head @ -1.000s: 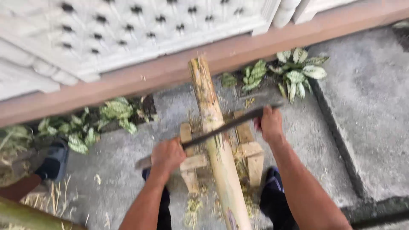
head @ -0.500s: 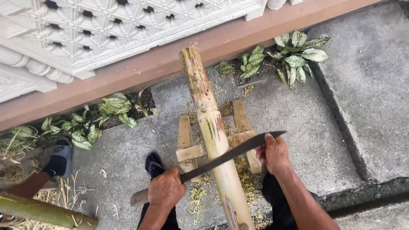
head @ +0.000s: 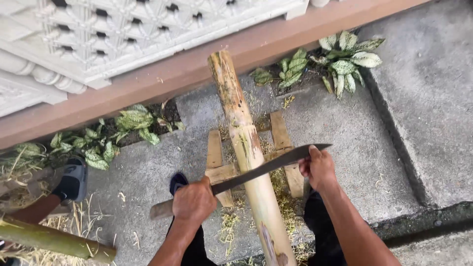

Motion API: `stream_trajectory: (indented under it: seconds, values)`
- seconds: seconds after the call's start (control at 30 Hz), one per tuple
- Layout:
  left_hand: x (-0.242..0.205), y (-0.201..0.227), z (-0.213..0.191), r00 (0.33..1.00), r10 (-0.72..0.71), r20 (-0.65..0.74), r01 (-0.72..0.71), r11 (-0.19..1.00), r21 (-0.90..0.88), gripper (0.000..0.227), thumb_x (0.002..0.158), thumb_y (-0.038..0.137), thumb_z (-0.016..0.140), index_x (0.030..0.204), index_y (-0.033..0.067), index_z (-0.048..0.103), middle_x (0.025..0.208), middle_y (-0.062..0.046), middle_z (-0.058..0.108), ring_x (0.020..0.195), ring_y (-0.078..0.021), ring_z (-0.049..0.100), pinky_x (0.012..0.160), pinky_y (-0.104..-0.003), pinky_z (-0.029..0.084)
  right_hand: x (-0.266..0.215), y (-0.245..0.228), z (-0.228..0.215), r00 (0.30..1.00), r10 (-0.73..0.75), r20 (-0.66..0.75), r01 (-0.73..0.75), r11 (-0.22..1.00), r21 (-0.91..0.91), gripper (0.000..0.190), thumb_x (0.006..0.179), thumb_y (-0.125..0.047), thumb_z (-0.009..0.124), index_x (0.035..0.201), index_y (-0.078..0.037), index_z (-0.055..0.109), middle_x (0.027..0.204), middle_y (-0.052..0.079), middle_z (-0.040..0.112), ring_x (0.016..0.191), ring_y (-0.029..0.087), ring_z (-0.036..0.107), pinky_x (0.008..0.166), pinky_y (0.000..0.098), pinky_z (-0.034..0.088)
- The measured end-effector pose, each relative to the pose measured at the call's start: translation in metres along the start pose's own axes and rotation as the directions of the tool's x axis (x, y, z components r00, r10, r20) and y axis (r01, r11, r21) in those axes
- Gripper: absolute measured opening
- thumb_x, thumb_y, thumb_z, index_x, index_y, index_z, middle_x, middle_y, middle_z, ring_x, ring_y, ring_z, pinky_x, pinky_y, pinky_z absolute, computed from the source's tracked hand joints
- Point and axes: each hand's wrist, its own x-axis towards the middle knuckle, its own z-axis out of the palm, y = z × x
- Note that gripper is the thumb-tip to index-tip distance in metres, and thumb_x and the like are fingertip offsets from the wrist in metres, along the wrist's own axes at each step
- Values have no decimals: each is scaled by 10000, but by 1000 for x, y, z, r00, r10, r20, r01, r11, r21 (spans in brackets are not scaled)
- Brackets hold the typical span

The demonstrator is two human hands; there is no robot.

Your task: Shaving the outer layer of a bamboo pole using a large blade.

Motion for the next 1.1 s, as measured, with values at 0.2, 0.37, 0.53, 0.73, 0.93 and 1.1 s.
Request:
stream_trajectory:
  seconds: [0.2,0.37,0.53,0.73,0.93,1.1]
  values:
    - [31,1,-4,979,15,-203,-28,998,-57,159,887,168,615,937,44,702,737,-190,735,638,-316,724,628,-492,591,58,-5,6,1000,0,-14,0,1000,-13,337,1106,-177,391,982,69,584,650,120,602,423,155,512,348,321,388]
    - [10,8,-18,999,-35,-25,33,997,-74,187,955,171,556,1000,26,666,781,-186,746,691,-297,768,676,-473,619,29,-13,4,997,80,-19,-79,996,39,356,1100,-225,392,960,27,601,659,117,610,422,161,506,351,324,384]
    - [17,12,-35,998,-24,58,24,1000,-2,332,892,224,629,1146,11,623,839,-203,719,717,-317,763,672,-484,622,119,54,-26,957,-135,256,235,877,-419,294,1067,-132,375,959,33,594,706,117,611,535,128,556,459,259,436]
    - [35,6,-32,998,-52,-25,50,997,-60,222,948,198,593,1053,19,670,768,-198,732,686,-317,753,684,-499,605,56,-35,20,999,43,-27,-42,999,30,324,1085,-187,412,953,36,606,650,102,605,433,161,507,348,313,388]
    - [39,4,-35,994,-43,97,46,999,-29,321,1003,308,545,1162,38,615,710,-172,680,554,-261,705,515,-457,593,60,-30,29,999,22,-24,-22,1000,-13,363,1091,-245,399,918,15,584,600,97,581,375,163,478,304,324,355]
    - [74,-5,-23,992,-38,-118,24,993,-119,283,1013,262,530,1034,20,676,650,-86,618,487,-195,611,462,-439,550,90,-75,58,999,-38,-27,36,997,-75,384,1101,-183,367,870,48,569,603,97,566,373,165,482,298,328,375]
